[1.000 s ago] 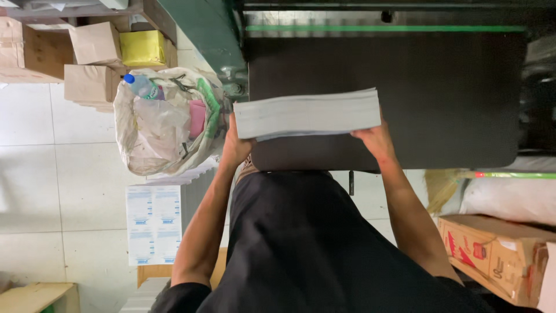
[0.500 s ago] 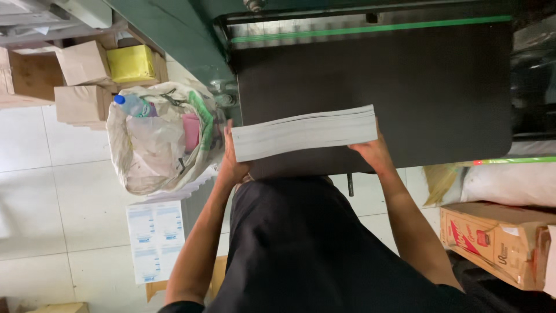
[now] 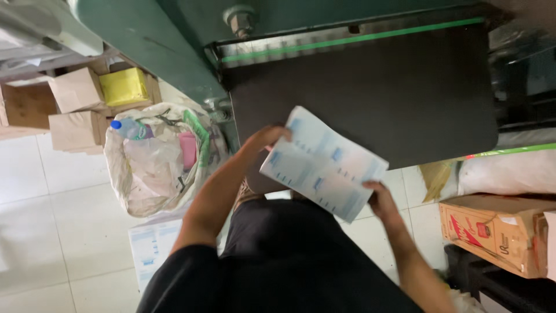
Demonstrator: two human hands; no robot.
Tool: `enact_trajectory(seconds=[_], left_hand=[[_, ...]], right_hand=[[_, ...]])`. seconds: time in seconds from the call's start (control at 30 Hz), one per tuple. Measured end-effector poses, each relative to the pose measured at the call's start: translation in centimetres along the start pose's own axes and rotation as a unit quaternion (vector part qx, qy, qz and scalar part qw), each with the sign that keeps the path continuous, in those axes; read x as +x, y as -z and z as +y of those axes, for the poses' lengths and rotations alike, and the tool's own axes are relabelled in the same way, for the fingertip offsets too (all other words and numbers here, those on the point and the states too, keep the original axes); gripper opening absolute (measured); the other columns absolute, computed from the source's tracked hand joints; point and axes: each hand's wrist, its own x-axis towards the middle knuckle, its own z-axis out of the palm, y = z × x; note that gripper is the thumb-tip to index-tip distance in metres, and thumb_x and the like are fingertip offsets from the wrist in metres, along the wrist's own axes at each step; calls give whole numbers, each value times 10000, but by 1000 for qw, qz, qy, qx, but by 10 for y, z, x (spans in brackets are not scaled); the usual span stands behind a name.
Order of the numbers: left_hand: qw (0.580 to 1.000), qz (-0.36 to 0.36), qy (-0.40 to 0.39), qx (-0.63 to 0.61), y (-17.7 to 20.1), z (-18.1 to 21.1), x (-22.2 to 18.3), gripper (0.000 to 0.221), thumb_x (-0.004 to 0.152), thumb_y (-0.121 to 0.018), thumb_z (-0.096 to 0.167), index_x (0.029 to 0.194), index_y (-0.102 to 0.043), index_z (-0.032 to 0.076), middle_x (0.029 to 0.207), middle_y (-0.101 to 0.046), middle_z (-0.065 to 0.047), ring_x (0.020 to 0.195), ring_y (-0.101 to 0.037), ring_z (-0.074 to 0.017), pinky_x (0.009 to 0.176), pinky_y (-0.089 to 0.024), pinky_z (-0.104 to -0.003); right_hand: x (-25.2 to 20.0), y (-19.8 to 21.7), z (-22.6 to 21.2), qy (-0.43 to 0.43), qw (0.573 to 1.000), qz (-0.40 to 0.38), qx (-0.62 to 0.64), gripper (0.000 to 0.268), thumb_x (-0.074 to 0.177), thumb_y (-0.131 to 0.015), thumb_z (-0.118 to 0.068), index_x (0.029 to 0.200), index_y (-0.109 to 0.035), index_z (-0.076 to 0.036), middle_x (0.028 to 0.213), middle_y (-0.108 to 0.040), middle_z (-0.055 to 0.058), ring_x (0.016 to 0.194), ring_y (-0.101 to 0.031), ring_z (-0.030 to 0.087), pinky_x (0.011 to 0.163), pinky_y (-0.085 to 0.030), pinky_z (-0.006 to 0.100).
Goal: The person places a stack of papers into a manual paper cutter, turns a wheel to clamp them, pulls a lever to cut them, and then carries and stacks the trimmed papers onto a pile.
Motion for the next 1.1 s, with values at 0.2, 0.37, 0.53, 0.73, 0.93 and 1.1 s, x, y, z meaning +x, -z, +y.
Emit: enact_trajectory(seconds=[0.2, 0.37, 0.53, 0.73, 0.93, 1.1], left_hand=[[997, -37, -60, 6, 11, 87, 56, 480, 533, -779, 280, 938, -773, 23, 1019, -674, -203, 922, -664, -379, 766, -573, -426], [936, 231, -220, 147, 39, 123, 24, 555, 839, -712, 326, 1357, -610, 157, 1282, -635, -132, 1182, -617, -323, 1037, -477, -467], [823, 461, -321, -86, 23, 33, -33, 774, 866, -780, 304, 1437, -460, -110, 1417, -479, -409, 1368, -440, -544, 1191, -343, -592], [923, 294, -56, -242, 15, -9, -33, 873, 901, -621, 720, 1590, -387, 237, 1555, -461, -229, 1449, -419, -371, 1231, -340, -482], [869, 315, -96, -370, 43, 35, -28, 910, 885, -650, 652, 1574, -423, 102, 1579, -426, -238, 1468, -376, -426, 1230, -295, -538], [858, 305, -97, -402, 58, 61, -25, 959, 872, -657, 606, 1573, -381, 13, 1616, -349, -271, 1520, -298, -403, 1276, -194, -514]], right_hand=[[-20, -30, 51, -46, 991, 12, 125, 591, 746, -771, -291, 1288, -653, -87, 1243, -662, 142, 1148, -614, 371, 1038, -434, 555], [-16, -112, 46, 24, 990, -1, 140, 393, 858, -783, -215, 1190, -664, -42, 1142, -672, 142, 1081, -632, 293, 998, -492, 511], [24, -228, 16, -7, 948, -31, 317, 304, 895, -817, -167, 1103, -639, -35, 1069, -663, 112, 1054, -664, 333, 1012, -536, 572], [30, -312, -68, 6, 950, -43, 309, 526, 809, -905, -165, 1230, -624, -27, 1241, -560, 196, 1273, -553, 431, 1117, -467, 570], [32, -346, -110, -2, 958, -21, 287, 482, 748, -923, -140, 1117, -632, -32, 1103, -556, 175, 1109, -591, 404, 1033, -538, 553], [60, -357, -119, 6, 964, 0, 267, 561, 701, -960, -151, 1139, -626, -44, 1177, -437, 260, 1146, -526, 483, 1033, -489, 666]])
